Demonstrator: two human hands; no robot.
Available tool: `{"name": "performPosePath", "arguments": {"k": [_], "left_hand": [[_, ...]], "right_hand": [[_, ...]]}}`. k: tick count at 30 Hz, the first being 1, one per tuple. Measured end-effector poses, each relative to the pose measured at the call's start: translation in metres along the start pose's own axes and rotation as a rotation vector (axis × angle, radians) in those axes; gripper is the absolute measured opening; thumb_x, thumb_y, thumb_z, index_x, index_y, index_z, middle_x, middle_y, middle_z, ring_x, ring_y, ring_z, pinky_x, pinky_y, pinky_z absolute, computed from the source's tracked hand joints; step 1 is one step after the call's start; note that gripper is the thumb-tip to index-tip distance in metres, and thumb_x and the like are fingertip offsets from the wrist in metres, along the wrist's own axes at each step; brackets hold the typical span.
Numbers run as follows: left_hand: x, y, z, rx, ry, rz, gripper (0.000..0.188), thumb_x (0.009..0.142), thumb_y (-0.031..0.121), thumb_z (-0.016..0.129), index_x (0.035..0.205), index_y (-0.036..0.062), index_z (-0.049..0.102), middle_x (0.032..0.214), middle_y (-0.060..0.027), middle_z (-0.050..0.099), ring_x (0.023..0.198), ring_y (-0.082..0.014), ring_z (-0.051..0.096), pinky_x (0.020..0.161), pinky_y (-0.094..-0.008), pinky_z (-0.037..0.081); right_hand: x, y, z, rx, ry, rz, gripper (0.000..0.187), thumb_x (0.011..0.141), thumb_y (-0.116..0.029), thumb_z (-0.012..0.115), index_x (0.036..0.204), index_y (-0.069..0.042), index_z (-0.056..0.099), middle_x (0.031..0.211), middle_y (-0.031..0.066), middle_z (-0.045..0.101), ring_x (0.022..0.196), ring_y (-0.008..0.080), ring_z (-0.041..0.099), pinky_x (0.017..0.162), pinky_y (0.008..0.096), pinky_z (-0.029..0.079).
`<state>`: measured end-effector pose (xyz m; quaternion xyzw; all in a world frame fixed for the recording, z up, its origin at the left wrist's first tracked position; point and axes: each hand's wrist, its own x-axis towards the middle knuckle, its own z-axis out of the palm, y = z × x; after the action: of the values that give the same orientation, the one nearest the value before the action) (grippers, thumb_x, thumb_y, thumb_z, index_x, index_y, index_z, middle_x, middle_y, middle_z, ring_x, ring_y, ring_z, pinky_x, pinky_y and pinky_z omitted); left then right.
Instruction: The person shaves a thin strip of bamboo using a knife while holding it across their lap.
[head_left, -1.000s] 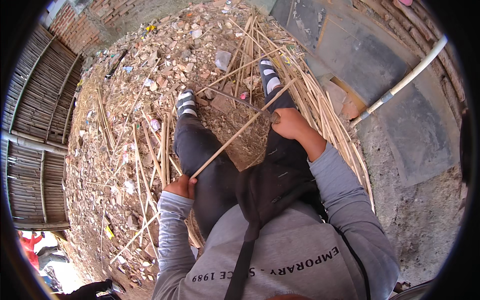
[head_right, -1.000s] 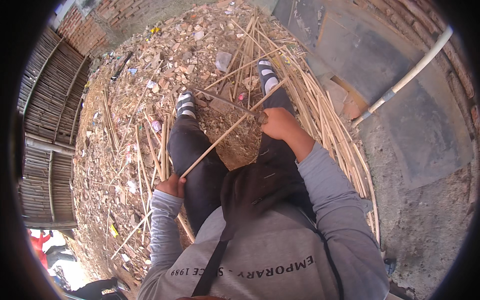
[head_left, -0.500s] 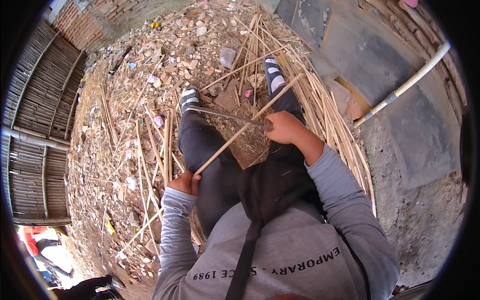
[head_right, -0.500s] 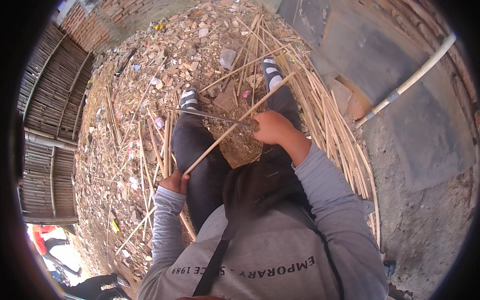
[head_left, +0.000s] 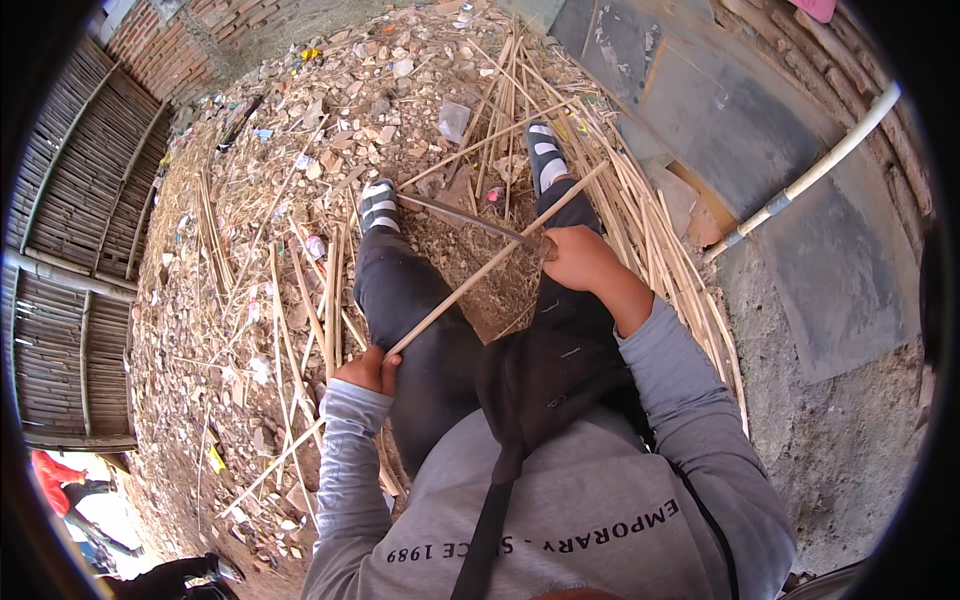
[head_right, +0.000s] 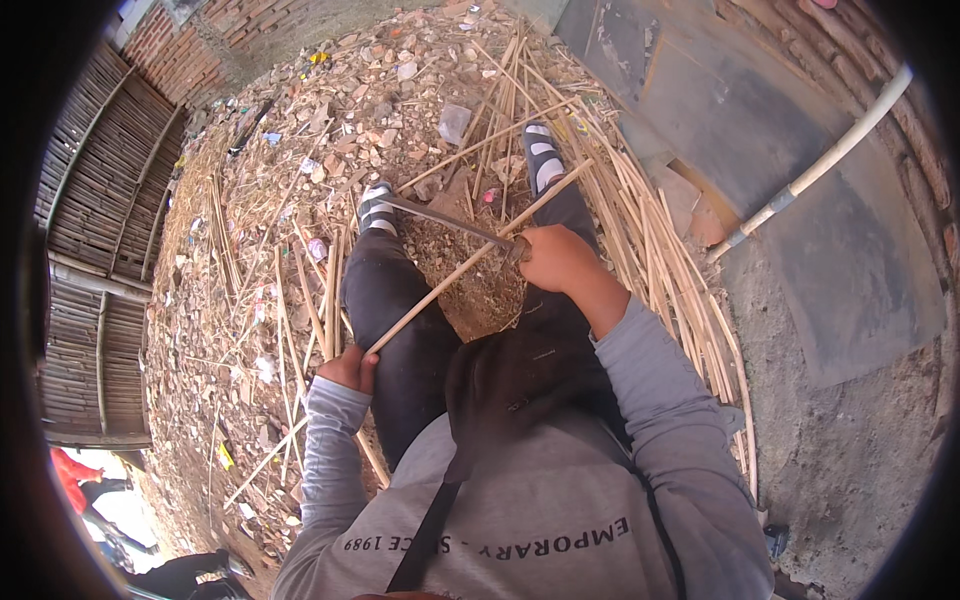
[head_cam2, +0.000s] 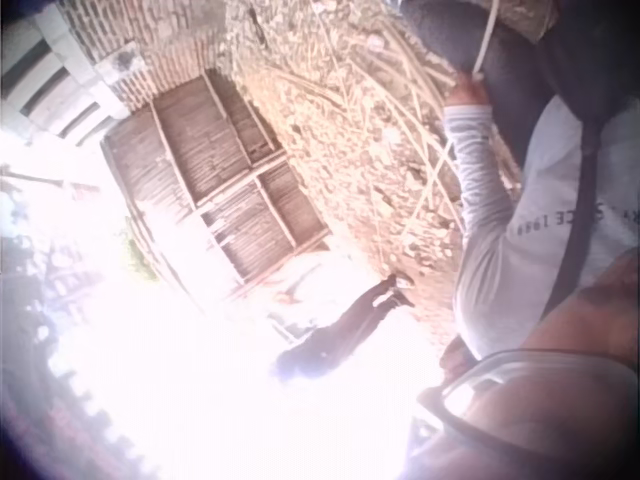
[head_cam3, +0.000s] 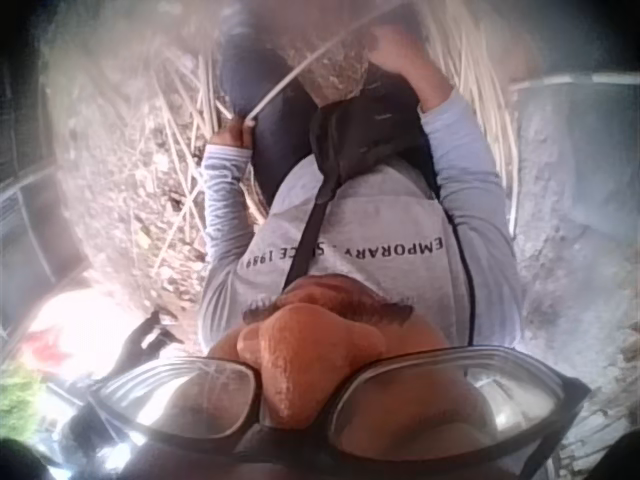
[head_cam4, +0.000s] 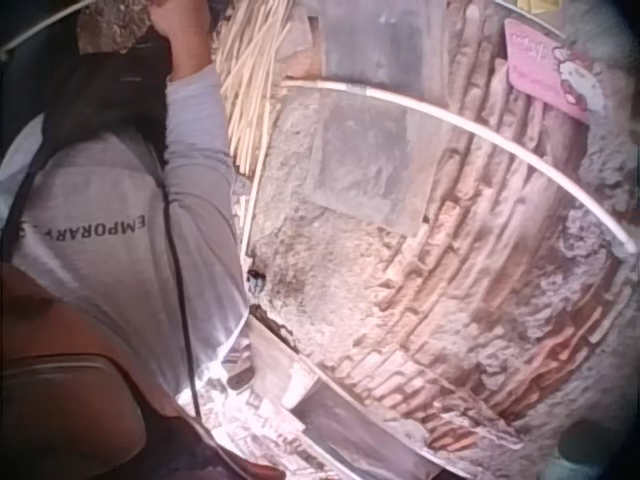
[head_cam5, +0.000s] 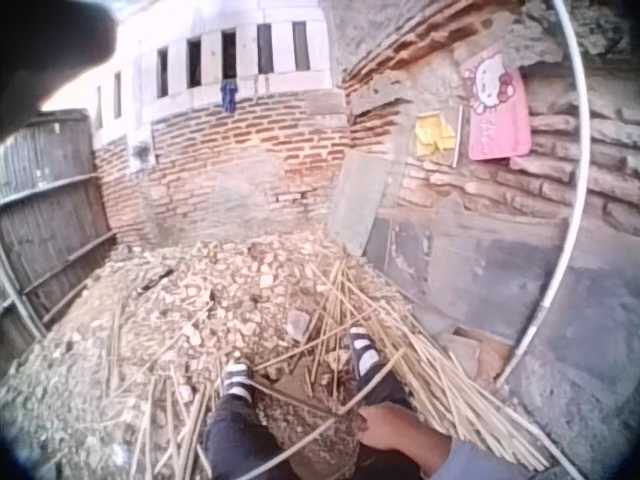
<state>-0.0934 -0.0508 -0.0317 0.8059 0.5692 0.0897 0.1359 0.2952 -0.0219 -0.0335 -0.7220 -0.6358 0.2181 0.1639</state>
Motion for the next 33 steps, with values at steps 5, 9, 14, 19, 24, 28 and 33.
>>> {"name": "performPosePath", "arguments": {"k": [5,9,14,19,24,28,33], "left_hand": [[-0.001,-0.007,-0.001,-0.006,-0.036,0.004,0.036,0.099,0.039,0.059,0.085,0.0053,0.056,0.069,-0.0234,0.063,0.067,-0.0466,0.064,0.060,-0.0549,0.049],[0.000,-0.007,0.002,-0.039,0.003,0.041,0.037,0.099,0.039,0.059,0.085,0.0050,0.056,0.068,-0.0230,0.063,0.065,-0.0461,0.064,0.059,-0.0549,0.049],[-0.001,0.007,-0.007,0.047,-0.039,-0.026,0.035,0.100,0.038,0.059,0.087,0.0055,0.057,0.069,-0.0222,0.063,0.066,-0.0458,0.064,0.059,-0.0540,0.049],[-0.001,0.000,-0.005,0.025,-0.041,0.012,0.034,0.099,0.038,0.060,0.087,0.0057,0.057,0.069,-0.0226,0.064,0.066,-0.0460,0.064,0.059,-0.0550,0.049],[-0.001,-0.001,-0.003,-0.013,-0.018,0.029,0.034,0.099,0.037,0.060,0.086,0.0055,0.056,0.067,-0.0227,0.062,0.065,-0.0465,0.063,0.059,-0.0551,0.049],[-0.001,0.002,-0.004,-0.011,-0.006,0.019,0.034,0.099,0.037,0.059,0.086,0.0055,0.056,0.064,-0.0229,0.061,0.063,-0.0470,0.063,0.057,-0.0555,0.048],[0.000,0.000,-0.005,0.011,-0.021,0.022,0.035,0.099,0.037,0.060,0.085,0.0056,0.056,0.063,-0.0227,0.060,0.062,-0.0472,0.062,0.056,-0.0547,0.048]], "right_hand": [[-0.016,-0.022,0.013,-0.017,-0.077,-0.090,0.022,0.077,-0.021,0.068,0.094,-0.007,0.070,0.087,0.0204,0.070,0.088,0.0407,0.068,0.079,0.0506,0.054],[-0.006,-0.011,0.008,-0.027,-0.064,-0.132,0.023,0.076,-0.022,0.069,0.093,-0.006,0.069,0.084,0.0210,0.069,0.086,0.0411,0.068,0.077,0.0500,0.054],[0.000,0.015,0.003,0.023,0.025,0.052,0.026,0.078,-0.022,0.068,0.097,-0.004,0.069,0.091,0.0224,0.070,0.092,0.0409,0.067,0.082,0.0488,0.054],[-0.021,-0.009,0.011,-0.009,-0.019,-0.019,0.026,0.077,-0.022,0.069,0.097,-0.005,0.069,0.090,0.0222,0.070,0.092,0.0409,0.068,0.082,0.0499,0.054],[-0.012,0.005,0.016,0.020,-0.003,-0.126,0.021,0.076,-0.022,0.070,0.089,-0.006,0.068,0.082,0.0200,0.069,0.083,0.0412,0.068,0.078,0.0503,0.054],[0.004,0.043,0.006,0.086,0.116,0.025,0.019,0.079,-0.022,0.068,0.089,-0.006,0.069,0.087,0.0211,0.069,0.087,0.0415,0.067,0.078,0.0504,0.053],[-0.012,0.021,0.000,0.049,0.050,0.020,0.022,0.080,-0.022,0.067,0.094,-0.005,0.069,0.090,0.0226,0.069,0.090,0.0423,0.067,0.080,0.0512,0.053]]}}
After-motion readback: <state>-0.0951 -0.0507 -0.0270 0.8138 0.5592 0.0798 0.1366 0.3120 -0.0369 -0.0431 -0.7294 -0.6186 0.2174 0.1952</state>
